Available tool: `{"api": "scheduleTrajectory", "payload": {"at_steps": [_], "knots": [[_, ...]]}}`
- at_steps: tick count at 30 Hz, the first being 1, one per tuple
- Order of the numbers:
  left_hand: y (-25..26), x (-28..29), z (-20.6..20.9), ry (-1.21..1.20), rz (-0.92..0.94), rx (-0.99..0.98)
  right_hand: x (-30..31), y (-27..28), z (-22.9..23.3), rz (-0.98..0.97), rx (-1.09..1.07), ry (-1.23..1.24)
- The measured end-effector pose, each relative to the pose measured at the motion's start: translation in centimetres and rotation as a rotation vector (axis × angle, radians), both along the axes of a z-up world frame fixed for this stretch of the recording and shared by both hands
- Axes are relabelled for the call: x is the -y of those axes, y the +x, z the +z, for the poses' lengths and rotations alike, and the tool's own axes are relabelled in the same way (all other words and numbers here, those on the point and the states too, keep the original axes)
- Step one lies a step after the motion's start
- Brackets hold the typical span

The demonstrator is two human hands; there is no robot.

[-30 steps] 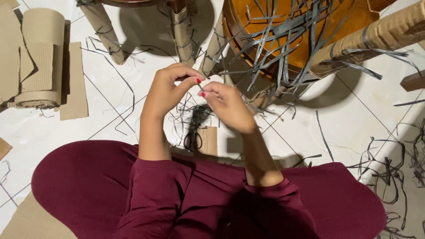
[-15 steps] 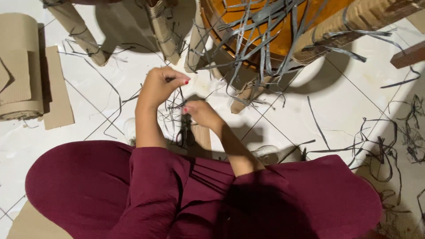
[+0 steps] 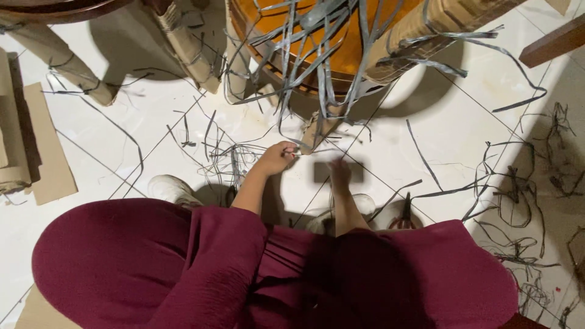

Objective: Wrapping wooden stool legs with cardboard and securing them with plastic ties, then cutting the excess tie with scissors.

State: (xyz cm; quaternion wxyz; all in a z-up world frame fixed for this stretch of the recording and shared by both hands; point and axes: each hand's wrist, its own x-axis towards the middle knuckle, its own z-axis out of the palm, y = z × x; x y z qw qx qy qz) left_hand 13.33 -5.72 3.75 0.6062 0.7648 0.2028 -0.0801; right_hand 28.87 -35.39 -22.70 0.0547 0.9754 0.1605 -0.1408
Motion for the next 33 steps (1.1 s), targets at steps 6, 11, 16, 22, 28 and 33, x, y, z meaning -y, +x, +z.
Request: {"api": "scheduleTrajectory", "payload": {"at_steps": [6,11,16,22,28,33], "knots": [[1.0,1.3,4.3,0.154,-0.067,0.000,-12.2,-1.3,18.9,-0.401,-0.006,1.107],[1.0,0.3,5.1,0.112,-0.065,0.100,-12.5,1.1,14.7,0.128,0.483,1.021],[0.8,0.4,7.0,0.063,-0.037,0.178,-12.9,1.6,13.5,-0.208,-0.097,1.040],[0.3,0.3,7.8,0.054,-0.051,0.183,-14.6,1.9,14.1,-0.202,0.107,0.973],[-0.1,0.4,9.2,0.053,-0.047,0.152,-13.5,4.0,7.3,-0.270,-0.021,0.872],[0.4,0.9,9.2,0.037,0.074,0.263,-18.1,-1.8,20.3,-0.110,0.070,0.937]]}}
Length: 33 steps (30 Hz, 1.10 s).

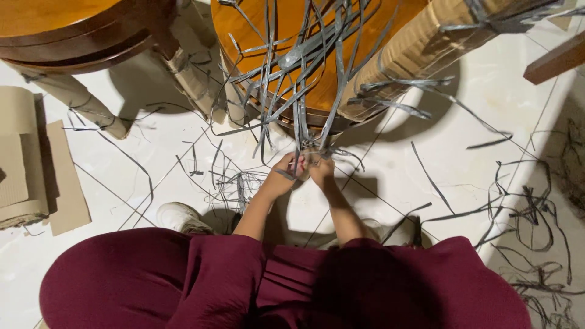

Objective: Wrapping wooden stool legs with cardboard and securing them with plastic ties, then cutting the excess tie with scissors.

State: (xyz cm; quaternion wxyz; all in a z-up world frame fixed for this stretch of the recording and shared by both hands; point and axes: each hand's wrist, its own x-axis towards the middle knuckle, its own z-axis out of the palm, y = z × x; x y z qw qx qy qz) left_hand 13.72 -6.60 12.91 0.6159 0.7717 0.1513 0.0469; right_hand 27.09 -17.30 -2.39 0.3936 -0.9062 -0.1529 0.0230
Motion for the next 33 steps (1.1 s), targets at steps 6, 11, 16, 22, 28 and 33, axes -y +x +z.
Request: {"api": "scheduleTrajectory", "payload": {"at_steps": [6,11,16,22,28,33], "knots": [[2.4,-2.0,-0.8,-0.270,0.185,0.433,-2.2,-1.3,-3.0,-0.104,0.449,0.178],[1.8,-4.4,0.5,-0.389,0.256,0.357,-2.5,-1.2,-4.3,-0.190,0.200,0.034],[1.9,-4.7,0.0,-0.194,0.234,0.233,-1.8,-0.9,-0.1,-0.143,-0.094,0.035],[-0.7,-2.7,-8.4,-0.144,0.243,-0.030,0.5,-2.6,3.6,0.065,0.136,0.083],[1.0,-0.6,-7.1,-0.159,0.118,-0.186,1.8,-2.6,-1.2,0.277,0.287,-0.106],[3.6,-1.4,-19.1,-0.262,0.066,-0.033,2.5,-2.1,-5.5,0.113,-0.257,-0.037]]}}
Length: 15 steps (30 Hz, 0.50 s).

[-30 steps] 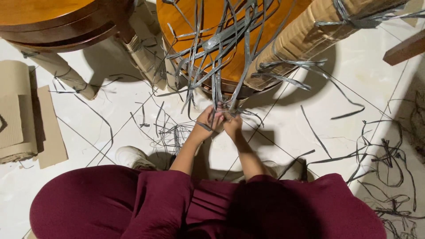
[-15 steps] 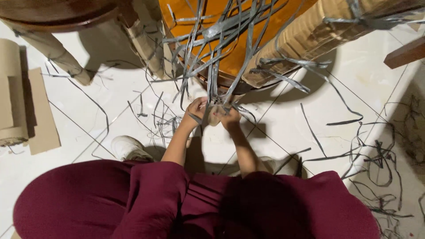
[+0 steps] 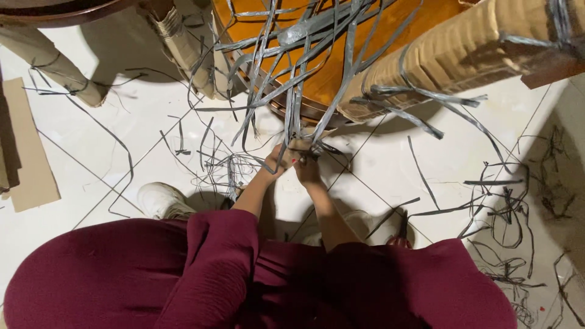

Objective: Wrapping wooden stool legs with cardboard and securing them with plastic ties, then cutting the excess tie with scissors.

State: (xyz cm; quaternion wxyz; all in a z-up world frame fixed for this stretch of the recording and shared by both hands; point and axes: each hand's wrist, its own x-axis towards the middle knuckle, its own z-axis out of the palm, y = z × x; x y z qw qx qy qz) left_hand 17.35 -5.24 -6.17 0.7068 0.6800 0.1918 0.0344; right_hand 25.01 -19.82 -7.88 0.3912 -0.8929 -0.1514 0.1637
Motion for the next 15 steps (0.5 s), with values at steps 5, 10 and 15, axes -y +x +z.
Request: {"api": "scheduleTrajectory", "payload": {"at_steps": [5,10,15], "knots": [[3.5,-0.5,-9.1,-0.391,-0.068,0.552,1.1,0.0,0.5,0.051,-0.205,0.014],[3.2,-1.2,-6.8,-0.311,-0.069,0.433,1.8,5.2,-3.7,0.412,-0.453,0.463],[3.1,-0.9,-4.0,-0.203,-0.076,0.321,3.6,5.3,-0.5,0.669,-0.333,0.561]]}}
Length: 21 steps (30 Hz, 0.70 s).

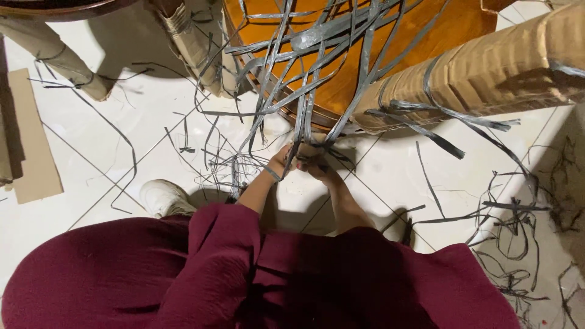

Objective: Wrapping wooden stool legs with cardboard and securing them with plastic ties, then cutting the excess tie with scissors.

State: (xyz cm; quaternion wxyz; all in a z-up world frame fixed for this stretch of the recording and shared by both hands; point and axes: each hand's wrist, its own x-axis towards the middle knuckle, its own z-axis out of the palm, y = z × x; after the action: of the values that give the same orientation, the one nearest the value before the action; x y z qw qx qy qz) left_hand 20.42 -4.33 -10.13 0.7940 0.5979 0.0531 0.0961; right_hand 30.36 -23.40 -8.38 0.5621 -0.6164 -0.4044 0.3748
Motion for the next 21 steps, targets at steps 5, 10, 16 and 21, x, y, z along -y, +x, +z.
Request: {"api": "scheduleTrajectory", "payload": {"at_steps": [5,10,16,21], "knots": [[-4.7,0.5,5.0,0.375,0.039,-0.128,-2.2,-1.6,5.3,-0.070,0.190,-0.343],[-5.7,0.9,8.4,0.119,0.010,-0.002,-3.2,0.0,6.4,0.066,0.670,0.191],[-3.0,0.2,8.6,-0.009,-0.068,0.011,-5.5,-0.2,9.0,-0.060,1.012,0.070],[-3.2,0.9,9.7,0.236,-0.110,-0.162,-5.8,-1.0,8.4,-0.257,0.753,-0.139]]}}
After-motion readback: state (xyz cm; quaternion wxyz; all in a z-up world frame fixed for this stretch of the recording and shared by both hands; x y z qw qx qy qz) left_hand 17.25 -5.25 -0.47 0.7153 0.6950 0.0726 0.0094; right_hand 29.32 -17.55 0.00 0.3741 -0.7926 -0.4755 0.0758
